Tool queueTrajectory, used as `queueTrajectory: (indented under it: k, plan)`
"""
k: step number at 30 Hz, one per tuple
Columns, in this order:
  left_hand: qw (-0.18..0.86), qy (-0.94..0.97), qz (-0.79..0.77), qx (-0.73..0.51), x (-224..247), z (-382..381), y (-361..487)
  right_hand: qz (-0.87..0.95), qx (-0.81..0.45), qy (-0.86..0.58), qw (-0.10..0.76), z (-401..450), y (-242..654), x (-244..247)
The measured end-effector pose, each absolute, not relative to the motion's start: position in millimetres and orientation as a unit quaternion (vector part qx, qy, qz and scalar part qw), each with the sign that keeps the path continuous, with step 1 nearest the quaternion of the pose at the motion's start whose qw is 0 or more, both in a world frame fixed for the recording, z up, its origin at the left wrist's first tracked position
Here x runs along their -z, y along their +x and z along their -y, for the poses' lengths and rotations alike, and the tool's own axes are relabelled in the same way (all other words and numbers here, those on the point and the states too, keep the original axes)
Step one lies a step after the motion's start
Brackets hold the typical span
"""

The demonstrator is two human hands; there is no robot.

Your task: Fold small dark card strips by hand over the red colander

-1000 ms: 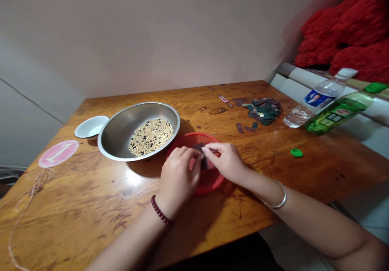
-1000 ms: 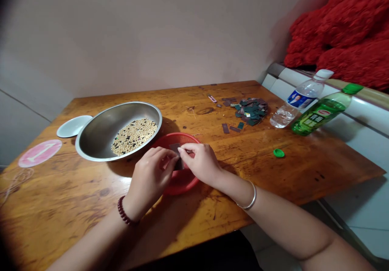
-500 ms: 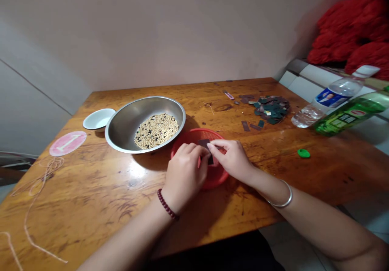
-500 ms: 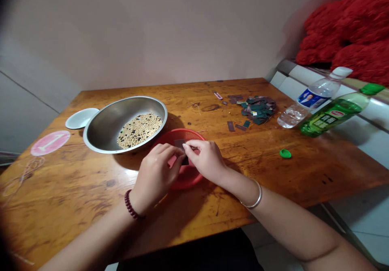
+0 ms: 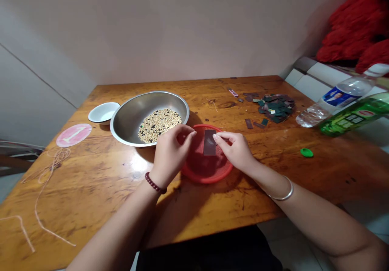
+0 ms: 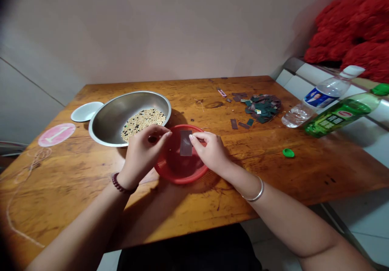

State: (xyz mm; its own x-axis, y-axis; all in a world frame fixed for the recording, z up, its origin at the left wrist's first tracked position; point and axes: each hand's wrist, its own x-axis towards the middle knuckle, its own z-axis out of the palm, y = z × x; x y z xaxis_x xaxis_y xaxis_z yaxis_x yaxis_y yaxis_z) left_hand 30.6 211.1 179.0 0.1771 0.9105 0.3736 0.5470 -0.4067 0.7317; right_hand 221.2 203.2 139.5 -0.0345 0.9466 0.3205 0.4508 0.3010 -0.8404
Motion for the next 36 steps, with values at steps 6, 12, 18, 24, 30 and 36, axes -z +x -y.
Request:
queueTrajectory:
  k: [6, 12, 18, 24, 30, 36]
  plan:
    - [0.324, 0.718, -0.449, -0.422, -175, -216, 32, 0.646, -0.314, -0.512, 0.471, -205, 223, -141]
    - [0.390, 0.706, -0.400, -0.436, -171, -213, 39, 0.636, -0.309, -0.509, 0.490, -205, 223, -144]
    - [0.443, 0.682, -0.376, -0.444, -174, -209, 42, 0.627, -0.301, -0.509, 0.506, -204, 222, -150]
    - [0.516, 0.638, -0.363, -0.441, -175, -208, 43, 0.629, -0.291, -0.508, 0.511, -203, 223, -152]
    - [0.592, 0.591, -0.352, -0.419, -179, -207, 43, 0.627, -0.286, -0.511, 0.514, -204, 223, -152]
    - [0.613, 0.577, -0.346, -0.414, -181, -206, 43, 0.623, -0.290, -0.504, 0.523, -203, 223, -153]
